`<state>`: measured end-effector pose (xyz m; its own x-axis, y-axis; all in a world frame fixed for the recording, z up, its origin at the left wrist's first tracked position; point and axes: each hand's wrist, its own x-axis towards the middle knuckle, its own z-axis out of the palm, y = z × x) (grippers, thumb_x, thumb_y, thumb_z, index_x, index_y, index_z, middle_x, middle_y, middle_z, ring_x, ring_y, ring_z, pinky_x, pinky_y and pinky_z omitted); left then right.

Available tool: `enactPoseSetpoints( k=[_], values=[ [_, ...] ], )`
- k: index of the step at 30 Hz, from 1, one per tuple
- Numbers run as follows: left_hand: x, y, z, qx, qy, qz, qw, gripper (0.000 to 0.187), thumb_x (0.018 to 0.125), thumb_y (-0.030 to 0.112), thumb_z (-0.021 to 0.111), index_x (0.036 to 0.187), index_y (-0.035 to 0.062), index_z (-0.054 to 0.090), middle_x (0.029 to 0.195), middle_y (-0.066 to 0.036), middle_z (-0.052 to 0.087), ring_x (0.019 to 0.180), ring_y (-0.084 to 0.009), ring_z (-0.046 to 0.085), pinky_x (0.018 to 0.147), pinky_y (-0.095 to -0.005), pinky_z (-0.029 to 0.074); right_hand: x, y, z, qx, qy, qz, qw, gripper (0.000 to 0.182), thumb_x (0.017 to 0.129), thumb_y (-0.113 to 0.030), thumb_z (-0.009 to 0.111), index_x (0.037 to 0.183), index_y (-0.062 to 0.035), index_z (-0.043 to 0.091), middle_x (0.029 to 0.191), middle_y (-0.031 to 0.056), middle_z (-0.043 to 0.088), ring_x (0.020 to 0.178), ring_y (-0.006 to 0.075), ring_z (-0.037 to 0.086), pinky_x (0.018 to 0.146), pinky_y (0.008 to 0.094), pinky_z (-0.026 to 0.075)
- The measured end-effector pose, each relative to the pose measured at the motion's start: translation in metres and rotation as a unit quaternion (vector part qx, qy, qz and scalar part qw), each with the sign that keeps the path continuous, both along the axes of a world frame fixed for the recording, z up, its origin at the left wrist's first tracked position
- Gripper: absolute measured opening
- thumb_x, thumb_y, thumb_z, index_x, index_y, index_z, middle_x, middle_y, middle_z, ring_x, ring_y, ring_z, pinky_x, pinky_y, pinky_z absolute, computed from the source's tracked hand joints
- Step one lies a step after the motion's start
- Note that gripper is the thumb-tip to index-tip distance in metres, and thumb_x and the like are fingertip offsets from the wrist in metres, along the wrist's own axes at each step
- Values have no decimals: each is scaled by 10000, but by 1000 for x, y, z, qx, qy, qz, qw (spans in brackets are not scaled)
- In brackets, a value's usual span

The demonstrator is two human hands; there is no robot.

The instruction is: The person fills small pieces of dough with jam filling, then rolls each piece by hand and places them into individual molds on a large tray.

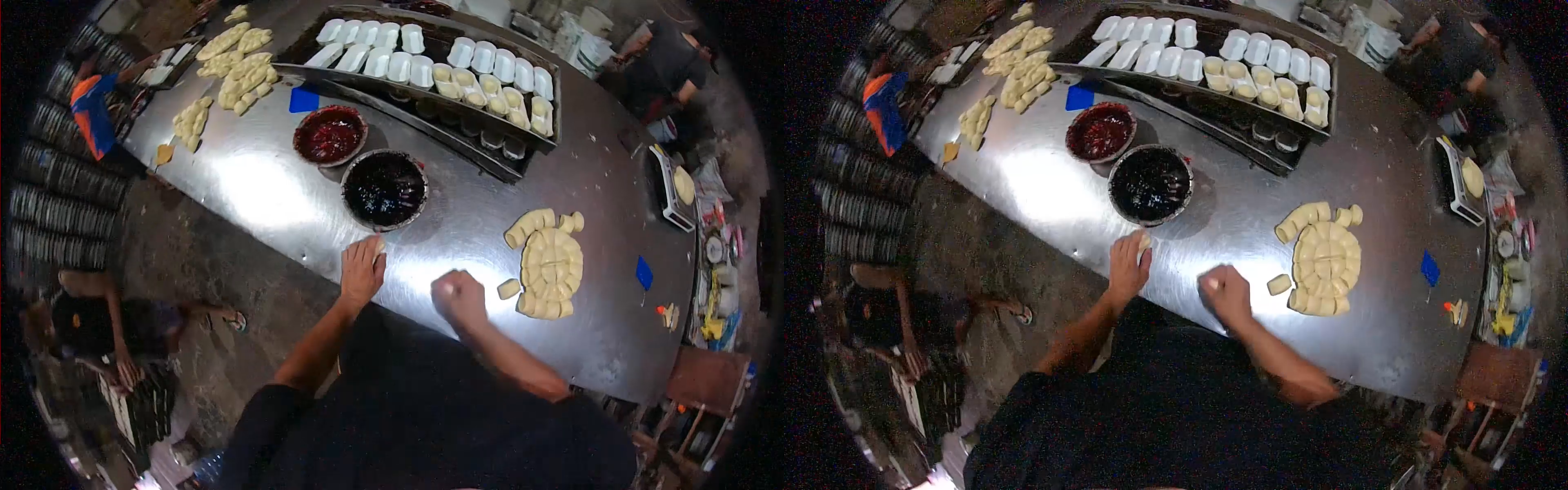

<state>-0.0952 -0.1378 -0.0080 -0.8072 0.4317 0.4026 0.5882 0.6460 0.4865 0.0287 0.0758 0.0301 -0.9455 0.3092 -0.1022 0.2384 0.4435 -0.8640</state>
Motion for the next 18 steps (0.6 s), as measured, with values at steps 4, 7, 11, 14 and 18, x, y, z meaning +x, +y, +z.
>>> enactPoseSetpoints(
  k=[4, 7, 11, 14, 18],
  values=[
    [-3, -3, -4, -17, -11, 3, 1000, 400, 841, 91, 604, 1234, 41, 550, 1143, -130, 578, 1058, -310, 520, 903, -435, 387, -177, 59, 30, -123, 104, 76, 984, 425, 719, -100, 788, 1125, -62, 669, 1025, 56, 706, 907, 145, 659, 841, 299, 522],
    [-3, -2, 1, -35, -1, 5, 999, 392, 833, 75, 599, 1220, 27, 561, 1107, -131, 580, 1028, -315, 533, 883, -439, 396, -297, 69, 117, 34, 243, -16, 969, 372, 751, -161, 761, 1091, -46, 663, 998, 125, 708, 906, 210, 688, 813, 328, 532],
    [-9, -2, -2, -18, -10, 2, 1000, 416, 806, 41, 603, 1218, 17, 556, 1073, -144, 567, 980, -330, 527, 849, -450, 402, -432, 88, 93, 274, 367, -78, 886, 292, 780, -261, 712, 967, -39, 682, 916, 154, 669, 873, 333, 650, 779, 413, 516],
    [-5, -6, -7, 7, -25, 4, 1000, 441, 762, -7, 615, 1198, 34, 558, 1047, -148, 560, 988, -331, 537, 857, -455, 416, -456, 100, 43, 335, 56, 6, 941, 310, 782, -308, 718, 952, -49, 704, 930, 169, 649, 922, 378, 619, 815, 463, 500],
    [-6, -9, 2, 15, -3, 3, 1000, 333, 769, 66, 611, 1100, 38, 590, 1047, -127, 563, 1003, -302, 538, 876, -422, 414, -385, 64, 85, 231, 384, -59, 892, 181, 857, -188, 654, 869, -16, 710, 813, 161, 631, 776, 334, 609, 696, 415, 467]
  ],
)
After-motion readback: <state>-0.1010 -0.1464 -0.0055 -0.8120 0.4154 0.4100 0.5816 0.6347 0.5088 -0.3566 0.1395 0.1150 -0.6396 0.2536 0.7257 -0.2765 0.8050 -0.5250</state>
